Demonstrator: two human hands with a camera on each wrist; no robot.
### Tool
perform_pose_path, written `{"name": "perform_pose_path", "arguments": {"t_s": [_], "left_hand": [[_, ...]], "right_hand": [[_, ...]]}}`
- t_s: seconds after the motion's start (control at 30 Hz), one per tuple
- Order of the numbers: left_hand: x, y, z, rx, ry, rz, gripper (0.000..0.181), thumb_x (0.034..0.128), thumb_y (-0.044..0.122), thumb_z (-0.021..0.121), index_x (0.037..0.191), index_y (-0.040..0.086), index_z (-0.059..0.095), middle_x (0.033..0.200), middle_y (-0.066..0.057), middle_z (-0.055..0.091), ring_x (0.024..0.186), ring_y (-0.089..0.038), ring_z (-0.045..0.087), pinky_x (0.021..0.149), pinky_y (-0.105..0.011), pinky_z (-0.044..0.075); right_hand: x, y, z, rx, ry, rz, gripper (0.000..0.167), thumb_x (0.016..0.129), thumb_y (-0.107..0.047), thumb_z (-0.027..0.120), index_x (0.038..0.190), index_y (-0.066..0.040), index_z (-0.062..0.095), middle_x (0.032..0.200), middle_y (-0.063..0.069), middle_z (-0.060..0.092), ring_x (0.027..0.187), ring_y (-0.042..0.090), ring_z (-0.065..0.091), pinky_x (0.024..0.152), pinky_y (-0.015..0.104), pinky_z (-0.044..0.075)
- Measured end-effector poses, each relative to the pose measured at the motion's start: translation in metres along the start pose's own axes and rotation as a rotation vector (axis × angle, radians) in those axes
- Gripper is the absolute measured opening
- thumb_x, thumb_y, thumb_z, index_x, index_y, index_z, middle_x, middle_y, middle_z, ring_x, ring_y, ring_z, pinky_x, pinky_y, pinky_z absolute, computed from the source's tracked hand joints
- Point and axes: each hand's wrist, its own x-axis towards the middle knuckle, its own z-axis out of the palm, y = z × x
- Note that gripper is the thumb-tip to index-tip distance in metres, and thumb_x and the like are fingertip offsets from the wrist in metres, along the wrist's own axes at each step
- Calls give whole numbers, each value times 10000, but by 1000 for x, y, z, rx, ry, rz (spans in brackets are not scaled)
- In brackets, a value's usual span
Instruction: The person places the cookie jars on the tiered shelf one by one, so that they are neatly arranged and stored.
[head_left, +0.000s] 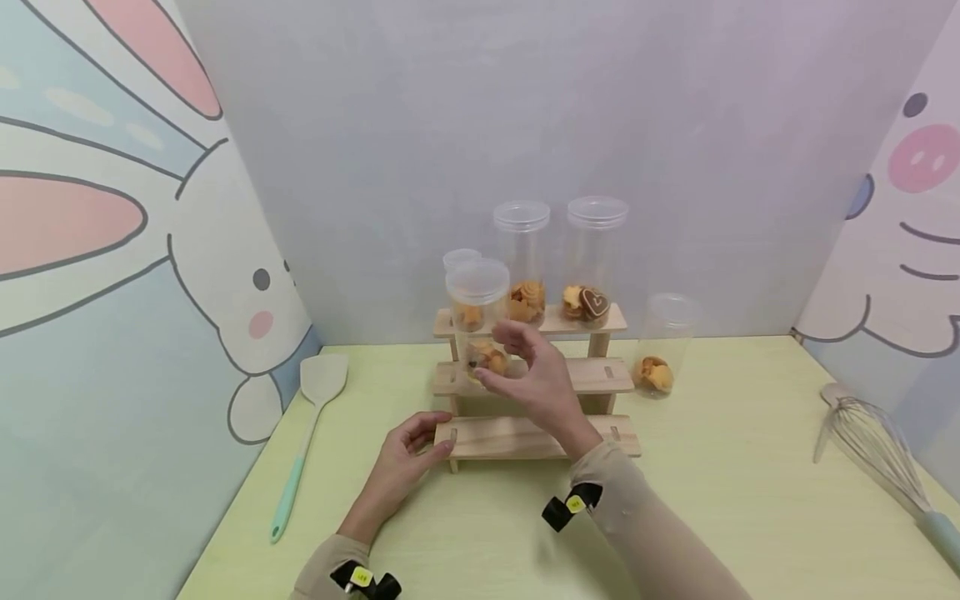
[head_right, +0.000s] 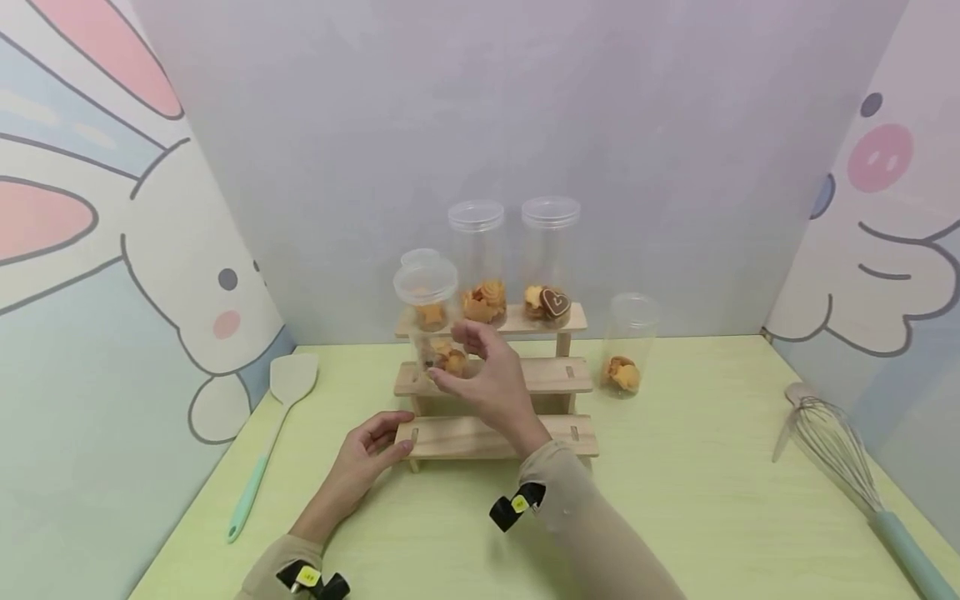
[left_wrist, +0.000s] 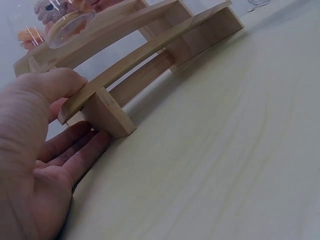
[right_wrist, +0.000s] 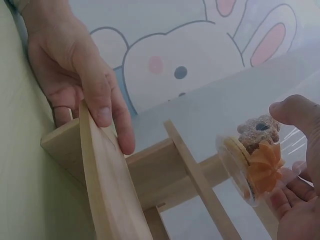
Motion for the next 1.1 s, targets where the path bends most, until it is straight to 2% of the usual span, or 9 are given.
{"name": "perform_pose_path", "arguments": {"t_s": [0.27, 0.5, 0.63, 0.83, 0.93, 1.1], "left_hand": [[0, 1, 0, 23, -2, -10, 413, 1040, 169, 823, 1430, 96, 711, 1476, -115, 686, 1299, -294, 649, 1098, -271, 520], [-1, 0, 0, 10, -1, 1, 406, 1038, 148, 820, 1423, 77, 712, 1467, -129, 690, 1301, -303, 653, 1084, -257, 527], [-1, 1, 1, 6, -7, 9, 409, 1037, 136, 818, 1426, 72, 709, 1468, -133, 688, 1303, -304, 654, 1080, -251, 529], [0, 0, -1, 10, -9, 26, 408, 1036, 130, 819, 1423, 70, 709, 1470, -139, 686, 1286, -310, 663, 1069, -248, 538], [0, 0, -1, 9, -9, 22, 410, 1035, 130, 820, 1425, 69, 708, 1469, -141, 686, 1279, -311, 663, 1065, -251, 540], [-1, 1, -1, 15, -6, 22, 409, 1035, 135, 820, 1424, 74, 709, 1467, -136, 687, 1274, -306, 659, 1070, -256, 534]], "right_hand": [[-1, 4, 16, -16, 8, 66, 700, 902, -192, 972, 1508, -92, 637, 1467, 143, 653, 1382, 290, 638, 1205, 497, 504], [-1, 9, 23, -84, 28, 74, 693, 888, -233, 986, 1495, -135, 665, 1394, 123, 639, 1356, 289, 648, 1185, 492, 520], [0, 11, 27, -90, 33, 60, 702, 894, -218, 981, 1507, -126, 654, 1414, 90, 624, 1362, 291, 643, 1184, 464, 525], [0, 11, 33, -53, 50, 69, 677, 900, -162, 970, 1458, -56, 602, 1429, 47, 646, 1389, 303, 637, 1197, 428, 515], [0, 11, 34, -70, 64, 90, 678, 890, -176, 979, 1445, -82, 600, 1417, 32, 664, 1371, 271, 650, 1196, 439, 513], [1, 12, 36, -107, 74, 93, 685, 885, -216, 988, 1444, -96, 612, 1405, 51, 657, 1344, 322, 657, 1178, 456, 524]]}}
